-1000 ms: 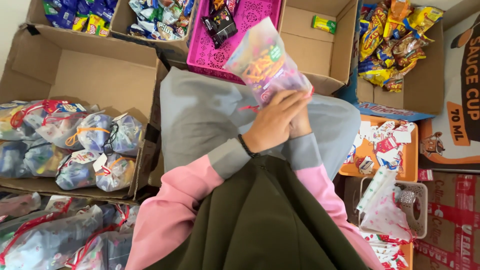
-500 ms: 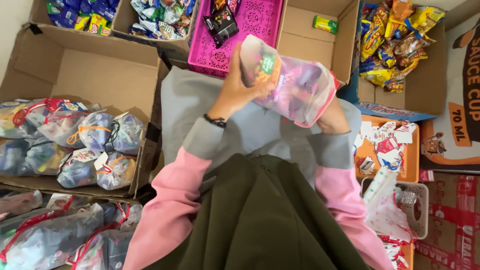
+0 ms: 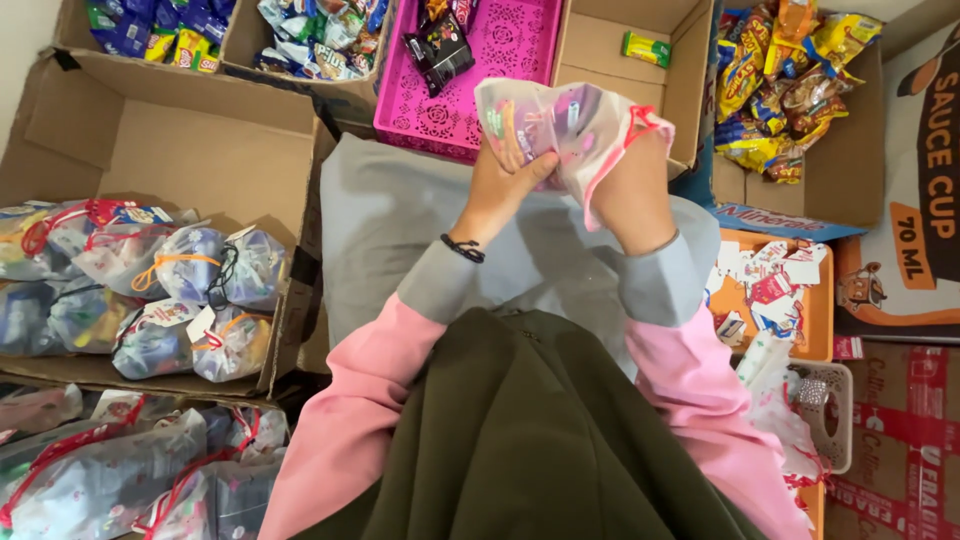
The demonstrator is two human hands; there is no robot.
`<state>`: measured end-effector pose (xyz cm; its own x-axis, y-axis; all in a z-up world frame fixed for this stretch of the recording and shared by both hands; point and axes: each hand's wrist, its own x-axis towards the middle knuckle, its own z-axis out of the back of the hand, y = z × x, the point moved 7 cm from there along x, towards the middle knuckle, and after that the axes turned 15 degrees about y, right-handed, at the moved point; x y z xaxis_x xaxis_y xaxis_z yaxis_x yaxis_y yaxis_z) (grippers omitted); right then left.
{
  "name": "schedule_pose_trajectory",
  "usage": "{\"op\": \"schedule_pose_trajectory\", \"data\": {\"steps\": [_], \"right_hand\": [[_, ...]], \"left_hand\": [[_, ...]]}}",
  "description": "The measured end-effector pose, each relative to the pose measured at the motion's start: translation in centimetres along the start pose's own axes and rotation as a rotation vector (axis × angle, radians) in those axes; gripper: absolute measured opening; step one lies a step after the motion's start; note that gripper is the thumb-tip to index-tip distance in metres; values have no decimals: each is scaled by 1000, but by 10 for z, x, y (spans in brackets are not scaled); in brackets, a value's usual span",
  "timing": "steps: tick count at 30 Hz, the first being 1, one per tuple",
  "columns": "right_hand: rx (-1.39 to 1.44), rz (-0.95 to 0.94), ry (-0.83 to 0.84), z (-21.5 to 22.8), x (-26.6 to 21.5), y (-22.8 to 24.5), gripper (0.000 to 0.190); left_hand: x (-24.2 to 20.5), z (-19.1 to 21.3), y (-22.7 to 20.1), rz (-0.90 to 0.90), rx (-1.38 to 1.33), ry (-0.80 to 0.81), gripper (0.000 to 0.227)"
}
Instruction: The person sits on the floor and packs various snack items into small transparent drawstring bags. They place items into the bags, tie the drawstrings, and set the completed bags into a cardboard box.
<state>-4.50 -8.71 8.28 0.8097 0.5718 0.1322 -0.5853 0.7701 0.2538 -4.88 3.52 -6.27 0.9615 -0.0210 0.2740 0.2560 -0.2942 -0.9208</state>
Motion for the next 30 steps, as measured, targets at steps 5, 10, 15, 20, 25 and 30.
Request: {"op": "schedule_pose_trajectory", "data": {"steps": [5, 10, 15, 20, 25, 30], "right_hand": [[1, 40, -162, -29, -5, -19, 16], [-200, -70, -152, -43, -6, -32, 34], [-288, -186, 45, 14, -15, 45, 33], [-80, 86, -153, -25, -46, 23, 20], [-354, 207, -127, -77, -30, 1, 27], [145, 268, -291, 25, -43, 54, 41]], "left_hand": [[-12, 11, 19, 17, -183, -2, 68], [-17, 7, 24, 55, -569, 114, 81], [-16, 19, 37, 31, -418, 19, 71], [-19, 1, 3, 121, -397, -4, 40], [-32, 4, -20, 164, -385, -1, 18], [-32, 27, 25, 160, -626, -125, 15]]}}
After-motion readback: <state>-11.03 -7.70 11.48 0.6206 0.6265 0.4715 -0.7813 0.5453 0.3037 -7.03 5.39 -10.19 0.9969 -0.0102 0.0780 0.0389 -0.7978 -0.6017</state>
